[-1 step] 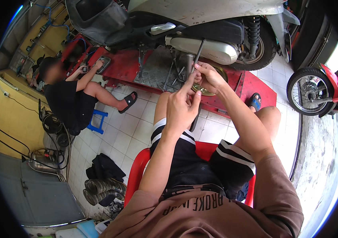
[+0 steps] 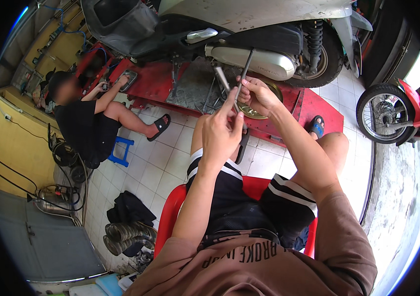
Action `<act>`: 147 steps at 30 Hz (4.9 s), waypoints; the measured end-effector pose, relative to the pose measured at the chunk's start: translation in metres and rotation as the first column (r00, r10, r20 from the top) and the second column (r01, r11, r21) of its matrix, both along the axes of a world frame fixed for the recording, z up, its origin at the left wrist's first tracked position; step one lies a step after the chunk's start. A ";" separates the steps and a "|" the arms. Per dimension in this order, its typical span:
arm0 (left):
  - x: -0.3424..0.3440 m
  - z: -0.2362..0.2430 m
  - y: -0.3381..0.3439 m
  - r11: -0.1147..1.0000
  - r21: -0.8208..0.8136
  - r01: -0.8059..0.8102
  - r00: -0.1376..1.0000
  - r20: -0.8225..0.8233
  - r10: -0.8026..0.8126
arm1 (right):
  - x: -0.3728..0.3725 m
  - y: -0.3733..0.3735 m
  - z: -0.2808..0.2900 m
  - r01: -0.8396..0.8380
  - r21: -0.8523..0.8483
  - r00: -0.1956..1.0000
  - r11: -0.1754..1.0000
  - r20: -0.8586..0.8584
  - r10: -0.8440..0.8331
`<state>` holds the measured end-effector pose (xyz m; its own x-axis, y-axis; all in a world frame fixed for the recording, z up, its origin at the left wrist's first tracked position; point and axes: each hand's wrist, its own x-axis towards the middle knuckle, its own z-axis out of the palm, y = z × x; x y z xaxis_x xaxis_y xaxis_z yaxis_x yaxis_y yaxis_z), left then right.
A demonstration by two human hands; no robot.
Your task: The person is sitting on a red chair in a workshop, using a T-handle wrench to tighten bolts on the undercarriage of a white scooter. They also use a blue-handled screwdriver to adjust components near the engine area.
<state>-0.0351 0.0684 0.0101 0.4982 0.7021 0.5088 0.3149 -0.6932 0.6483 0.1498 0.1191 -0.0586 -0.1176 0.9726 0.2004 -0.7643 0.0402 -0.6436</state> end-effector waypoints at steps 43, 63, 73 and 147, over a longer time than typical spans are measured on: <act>-0.002 -0.035 -0.013 0.957 -0.289 -0.014 0.999 0.028 0.023 | 0.003 0.002 -0.006 -0.070 -0.090 0.994 0.993 0.072 0.077; 0.001 -0.030 -0.024 0.953 -0.280 0.115 0.993 0.027 -0.112 | 0.007 0.001 -0.008 -0.007 -0.096 0.998 0.995 0.057 0.013; 0.002 -0.035 -0.015 0.943 -0.281 0.177 0.981 -0.022 -0.191 | 0.011 -0.001 -0.005 0.026 -0.118 0.996 0.993 0.093 -0.015; 0.097 -0.081 0.187 0.960 -0.278 -0.028 0.992 0.109 0.060 | 0.054 -0.051 0.034 0.177 -0.433 0.396 0.884 0.854 0.339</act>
